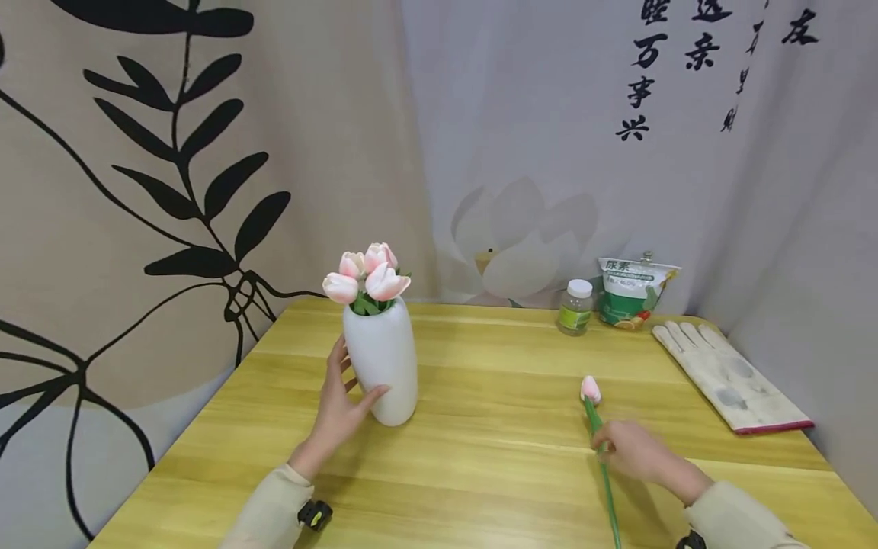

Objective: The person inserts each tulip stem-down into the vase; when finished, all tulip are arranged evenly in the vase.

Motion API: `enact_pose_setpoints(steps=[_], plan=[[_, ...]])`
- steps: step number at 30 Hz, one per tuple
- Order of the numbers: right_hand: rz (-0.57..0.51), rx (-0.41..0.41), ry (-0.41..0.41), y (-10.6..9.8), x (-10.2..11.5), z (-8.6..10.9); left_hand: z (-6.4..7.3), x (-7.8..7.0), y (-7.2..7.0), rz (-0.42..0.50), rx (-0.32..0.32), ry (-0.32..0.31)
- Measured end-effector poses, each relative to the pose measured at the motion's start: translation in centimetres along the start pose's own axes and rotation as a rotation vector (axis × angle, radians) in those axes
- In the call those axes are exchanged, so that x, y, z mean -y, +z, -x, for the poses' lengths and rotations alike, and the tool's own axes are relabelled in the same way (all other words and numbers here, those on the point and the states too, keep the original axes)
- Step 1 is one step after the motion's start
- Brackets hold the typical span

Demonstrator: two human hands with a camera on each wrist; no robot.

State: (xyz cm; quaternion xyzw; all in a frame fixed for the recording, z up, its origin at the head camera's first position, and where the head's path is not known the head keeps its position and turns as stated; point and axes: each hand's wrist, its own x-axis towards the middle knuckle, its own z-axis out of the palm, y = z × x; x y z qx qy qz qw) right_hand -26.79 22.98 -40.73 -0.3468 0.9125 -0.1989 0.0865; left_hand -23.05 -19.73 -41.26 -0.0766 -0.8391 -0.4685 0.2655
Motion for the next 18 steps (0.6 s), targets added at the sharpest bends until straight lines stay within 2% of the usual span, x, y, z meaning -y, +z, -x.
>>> enact_pose_setpoints(steps=[2,7,10,15,18], plan=[[-0.067,0.017,0.035,0.8,-0.5,0.3,0.1,0.0,0.2,0.005,-0.001,0.002],[-0.022,-0.113,0.163,2.0,-0.8,-0.4,0.0,-0.1,0.3,0.009,0.000,0.022],[-0.018,-0.152,0.237,2.2,-1.1,-0.7,-0.1,-0.2,0.4,0.006,0.005,0.017],[-0.167,-0.154,0.302,1.5,-1.1,-1.3,0.0,-0.2,0.2,-0.001,0.008,0.012],[-0.228,-0.209,0.306,0.3,0.7,-2.7,0.1,-0.1,-0.1,0.001,0.002,0.016]])
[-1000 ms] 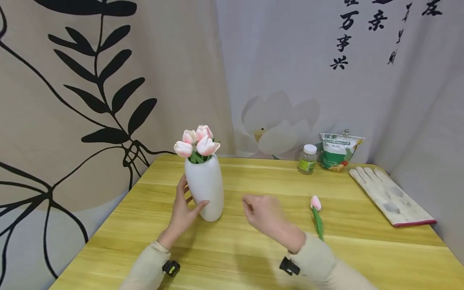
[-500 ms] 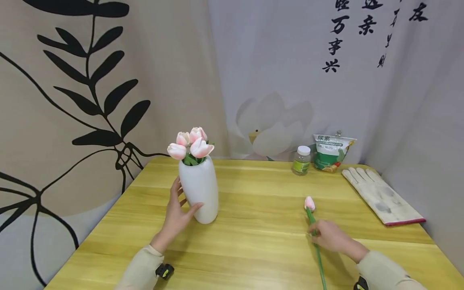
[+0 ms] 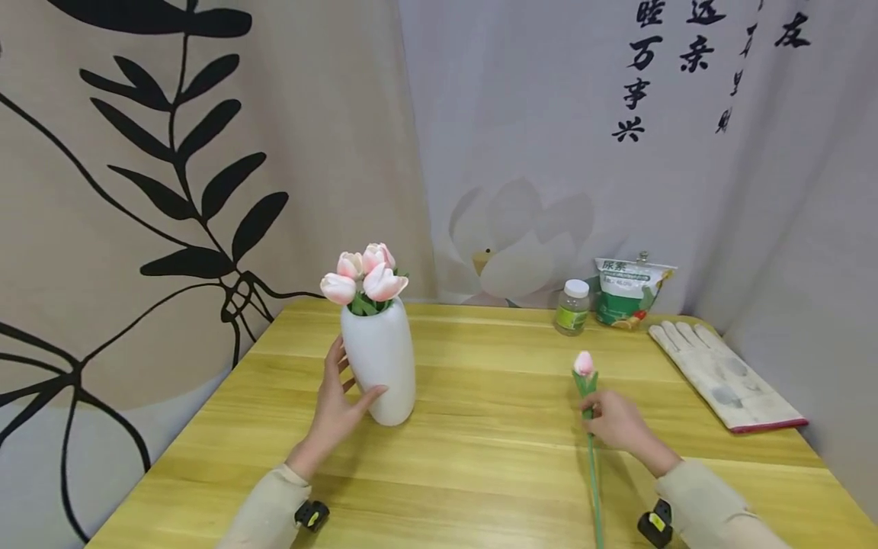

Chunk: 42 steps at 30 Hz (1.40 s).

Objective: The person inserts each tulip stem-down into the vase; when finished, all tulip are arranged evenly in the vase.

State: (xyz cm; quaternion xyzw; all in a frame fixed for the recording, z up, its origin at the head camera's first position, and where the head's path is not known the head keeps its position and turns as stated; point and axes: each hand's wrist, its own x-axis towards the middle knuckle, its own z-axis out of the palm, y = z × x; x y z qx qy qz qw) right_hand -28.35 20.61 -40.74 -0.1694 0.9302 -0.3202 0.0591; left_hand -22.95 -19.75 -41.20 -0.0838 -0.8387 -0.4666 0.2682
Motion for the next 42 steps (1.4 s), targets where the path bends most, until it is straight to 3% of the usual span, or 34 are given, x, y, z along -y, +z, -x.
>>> enact_pose_setpoints(steps=[2,6,11,16,18,20,26,32,36,39,42], plan=[[-0.014,-0.069,-0.050,-0.4,2.7,-1.0,0.0,0.1,-0.3,-0.001,-0.009,0.001],[-0.037,-0.277,-0.235,-1.7,9.9,-2.9,-0.2,0.0,-0.4,-0.004,-0.014,0.015],[-0.210,-0.607,-0.552,-4.2,19.2,-3.6,-0.6,-0.2,0.1,0.005,0.006,0.019],[-0.452,-0.797,-0.937,-6.0,26.8,-4.0,-0.7,-0.5,0.4,0.026,0.016,0.002],[-0.485,-0.878,-1.063,-6.1,28.8,-4.5,-0.7,-0.7,0.4,0.024,0.017,-0.009],[-0.481,-0.959,-1.137,-6.1,30.1,-5.0,-0.6,-1.3,0.2,0.020,0.020,-0.019],[-0.357,-1.172,-1.217,-5.5,31.8,-6.6,-0.2,-3.3,-0.6,0.019,0.037,-0.039],[-0.165,-1.255,-1.277,-4.9,32.8,-7.1,-0.1,-3.6,-0.7,0.022,0.034,-0.032],[-0.104,-1.271,-1.316,-4.6,33.6,-7.0,-0.1,-3.8,-0.8,0.016,0.022,-0.001],[-0.050,-1.197,-1.351,-4.5,34.1,-6.9,-0.1,-3.6,-0.8,0.007,0.014,0.014],[0.023,-1.023,-1.373,-4.2,34.4,-7.1,-0.1,-1.9,-0.5,0.010,0.004,0.023]])
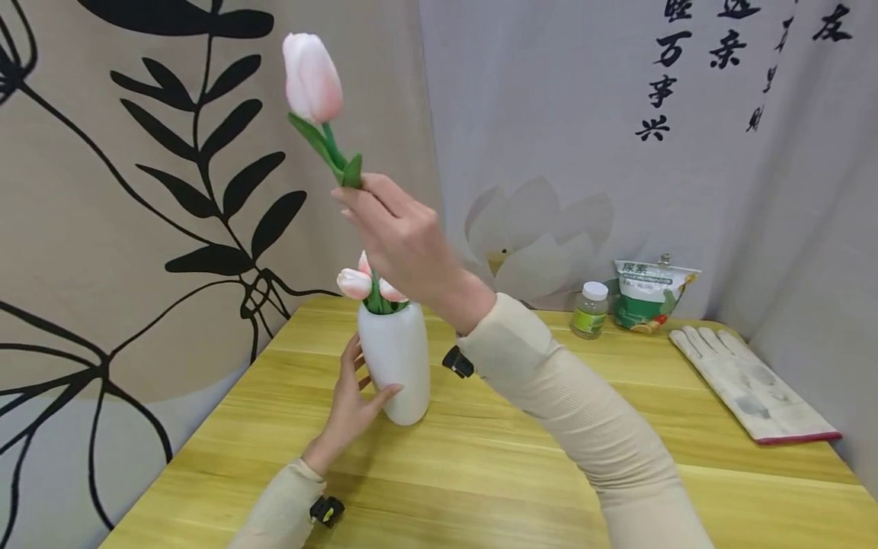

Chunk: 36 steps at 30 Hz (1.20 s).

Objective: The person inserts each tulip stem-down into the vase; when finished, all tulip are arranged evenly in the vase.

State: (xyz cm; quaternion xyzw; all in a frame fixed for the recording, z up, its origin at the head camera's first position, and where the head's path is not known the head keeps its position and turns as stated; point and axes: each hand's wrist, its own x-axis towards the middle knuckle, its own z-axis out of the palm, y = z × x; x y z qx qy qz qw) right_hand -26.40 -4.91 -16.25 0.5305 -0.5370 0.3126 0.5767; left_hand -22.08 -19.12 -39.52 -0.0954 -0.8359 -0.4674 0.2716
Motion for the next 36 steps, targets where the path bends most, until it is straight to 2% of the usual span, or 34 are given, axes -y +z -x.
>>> enact_pose_setpoints(steps=[3,5,8,10,14,17,20,23,26,30,33,36], plan=[[-0.054,0.198,0.049,0.7,0.1,1.2,0.0,1.5,0.4,0.006,-0.004,0.007],[-0.054,0.321,0.096,1.1,0.5,2.7,0.0,1.7,0.4,0.009,-0.003,0.013],[0.027,0.427,0.163,1.6,1.5,5.4,0.1,1.6,0.5,0.003,0.003,0.016],[0.123,0.450,0.175,1.9,2.4,7.0,0.3,1.6,0.5,-0.002,0.004,0.020],[0.315,0.423,0.162,2.4,4.1,9.3,0.4,1.7,0.5,-0.007,-0.006,0.042],[0.393,0.395,0.182,2.8,4.8,10.4,0.3,1.7,0.5,-0.005,-0.011,0.066],[0.396,0.403,0.253,3.4,4.8,11.2,0.1,1.7,0.6,-0.006,-0.012,0.071],[0.352,0.432,0.364,3.8,4.6,11.5,-0.2,1.6,0.5,0.000,-0.013,0.040],[0.307,0.419,0.453,3.9,4.6,11.7,-0.3,1.5,0.6,0.008,-0.008,0.008],[0.310,0.318,0.457,3.4,4.8,11.6,-0.3,1.1,0.5,0.025,-0.003,-0.013],[0.341,0.234,0.443,3.2,4.8,11.3,-0.1,-0.2,0.3,0.028,-0.001,-0.013],[0.365,0.179,0.469,3.3,4.7,10.8,0.1,-1.6,0.0,0.014,0.000,0.004]])
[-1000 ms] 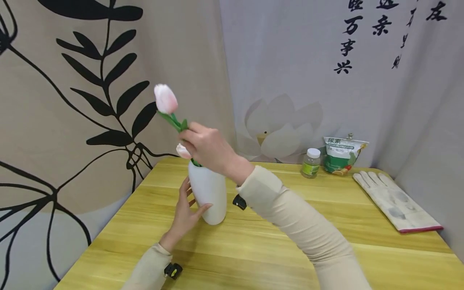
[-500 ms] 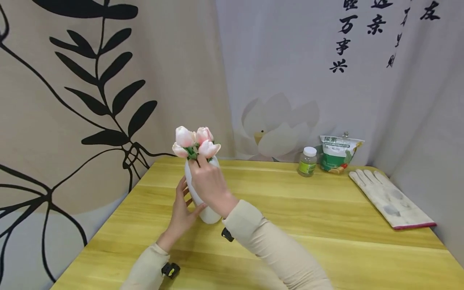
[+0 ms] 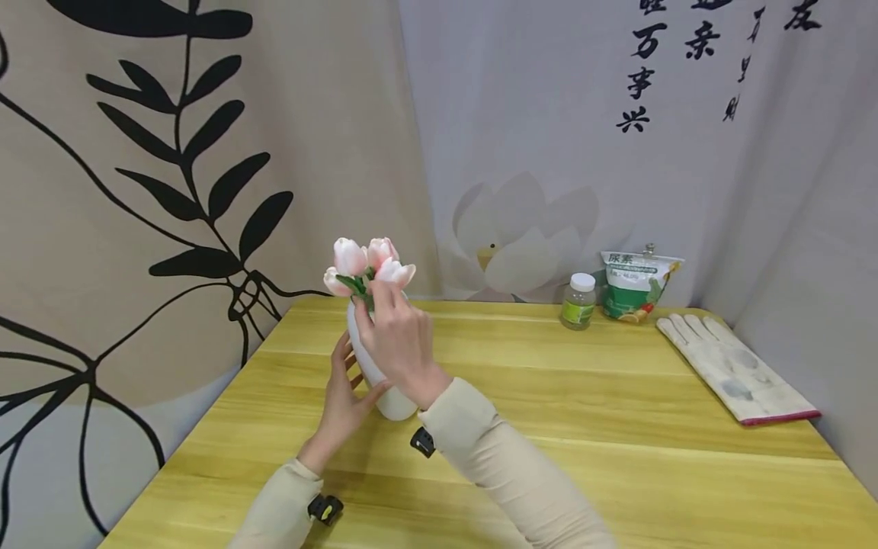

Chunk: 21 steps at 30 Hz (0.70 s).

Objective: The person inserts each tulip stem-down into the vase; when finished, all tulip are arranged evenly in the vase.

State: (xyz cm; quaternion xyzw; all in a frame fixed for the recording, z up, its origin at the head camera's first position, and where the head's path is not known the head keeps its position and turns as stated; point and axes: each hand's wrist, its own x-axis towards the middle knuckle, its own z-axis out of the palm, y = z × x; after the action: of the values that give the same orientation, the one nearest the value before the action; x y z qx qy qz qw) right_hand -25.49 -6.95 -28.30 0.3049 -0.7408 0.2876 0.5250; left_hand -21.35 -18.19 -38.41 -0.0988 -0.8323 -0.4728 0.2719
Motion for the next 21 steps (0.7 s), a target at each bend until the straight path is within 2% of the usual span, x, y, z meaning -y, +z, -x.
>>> enact_pose_setpoints(steps=[3,6,10,13,17,21], plan=[[0.034,-0.018,0.029,0.4,0.3,-0.4,0.0,-0.5,-0.1,0.000,-0.004,0.008],[0.083,-0.011,0.044,0.9,0.6,-0.4,0.1,-0.4,-0.1,0.008,-0.007,0.014],[0.101,0.020,0.085,1.6,0.8,0.1,0.0,1.4,0.4,0.018,-0.005,0.014],[0.073,0.029,0.131,2.1,0.8,0.6,0.0,2.8,0.7,0.021,-0.005,0.021],[0.051,-0.005,0.154,2.4,0.7,0.9,-0.1,3.2,0.8,0.020,-0.008,0.049],[0.056,0.000,0.157,2.5,0.5,1.0,-0.3,3.2,0.7,0.024,-0.013,0.041]])
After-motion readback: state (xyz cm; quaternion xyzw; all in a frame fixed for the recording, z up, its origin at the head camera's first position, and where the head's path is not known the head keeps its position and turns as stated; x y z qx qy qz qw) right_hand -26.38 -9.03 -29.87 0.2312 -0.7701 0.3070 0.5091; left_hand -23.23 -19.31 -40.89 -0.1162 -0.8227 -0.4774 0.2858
